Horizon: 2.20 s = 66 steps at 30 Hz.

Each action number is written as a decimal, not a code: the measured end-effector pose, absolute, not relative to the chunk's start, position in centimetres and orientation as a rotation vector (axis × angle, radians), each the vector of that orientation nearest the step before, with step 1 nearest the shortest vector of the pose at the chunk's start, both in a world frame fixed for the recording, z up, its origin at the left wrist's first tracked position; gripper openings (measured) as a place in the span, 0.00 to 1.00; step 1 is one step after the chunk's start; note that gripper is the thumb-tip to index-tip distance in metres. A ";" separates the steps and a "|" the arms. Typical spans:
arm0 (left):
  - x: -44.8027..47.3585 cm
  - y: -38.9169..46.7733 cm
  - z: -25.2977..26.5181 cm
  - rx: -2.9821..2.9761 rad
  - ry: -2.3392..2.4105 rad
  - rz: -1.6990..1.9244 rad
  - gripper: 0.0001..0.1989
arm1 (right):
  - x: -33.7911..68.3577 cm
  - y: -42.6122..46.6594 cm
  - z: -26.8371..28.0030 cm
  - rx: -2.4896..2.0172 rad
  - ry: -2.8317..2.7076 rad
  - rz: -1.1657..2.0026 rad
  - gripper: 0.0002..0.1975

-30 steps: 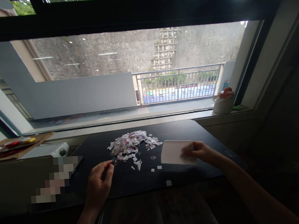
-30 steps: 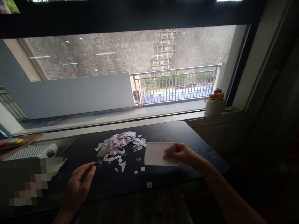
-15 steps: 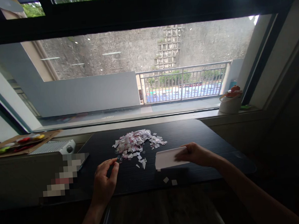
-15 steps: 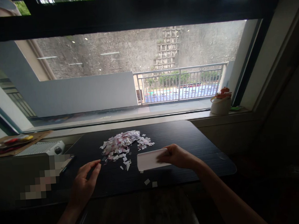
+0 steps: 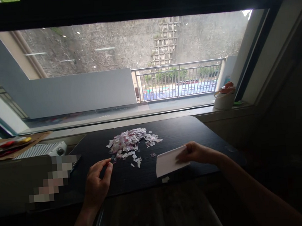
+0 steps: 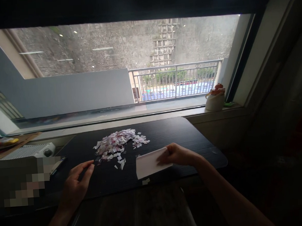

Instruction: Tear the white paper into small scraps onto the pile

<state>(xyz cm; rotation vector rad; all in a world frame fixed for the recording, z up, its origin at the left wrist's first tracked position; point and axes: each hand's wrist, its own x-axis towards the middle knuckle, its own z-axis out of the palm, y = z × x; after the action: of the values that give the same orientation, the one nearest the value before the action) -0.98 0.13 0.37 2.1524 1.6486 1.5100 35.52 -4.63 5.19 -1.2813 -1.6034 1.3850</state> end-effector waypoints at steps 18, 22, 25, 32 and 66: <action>-1.0 0.1 0.4 2.157 1.657 1.508 0.16 | 38.7 -6.8 5.2 -1.330 -1.514 1.399 0.15; -1.0 0.2 0.4 2.150 1.657 1.505 0.17 | 39.1 -6.8 5.0 -1.318 -1.479 1.411 0.15; -1.1 0.2 0.2 2.142 1.660 1.505 0.18 | 38.9 -6.8 4.8 -1.316 -1.456 1.447 0.15; -1.1 0.3 0.2 2.140 1.654 1.509 0.17 | 39.3 -7.0 4.8 -1.317 -1.470 1.458 0.14; -0.2 -0.2 0.1 2.122 1.628 1.589 0.14 | 30.3 -8.8 3.0 -1.404 -1.369 1.054 0.20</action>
<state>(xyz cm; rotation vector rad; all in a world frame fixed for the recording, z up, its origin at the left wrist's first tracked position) -0.23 -0.15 0.11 2.1224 1.6277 1.5889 30.29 -8.80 3.05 -1.4045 -1.3687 1.0537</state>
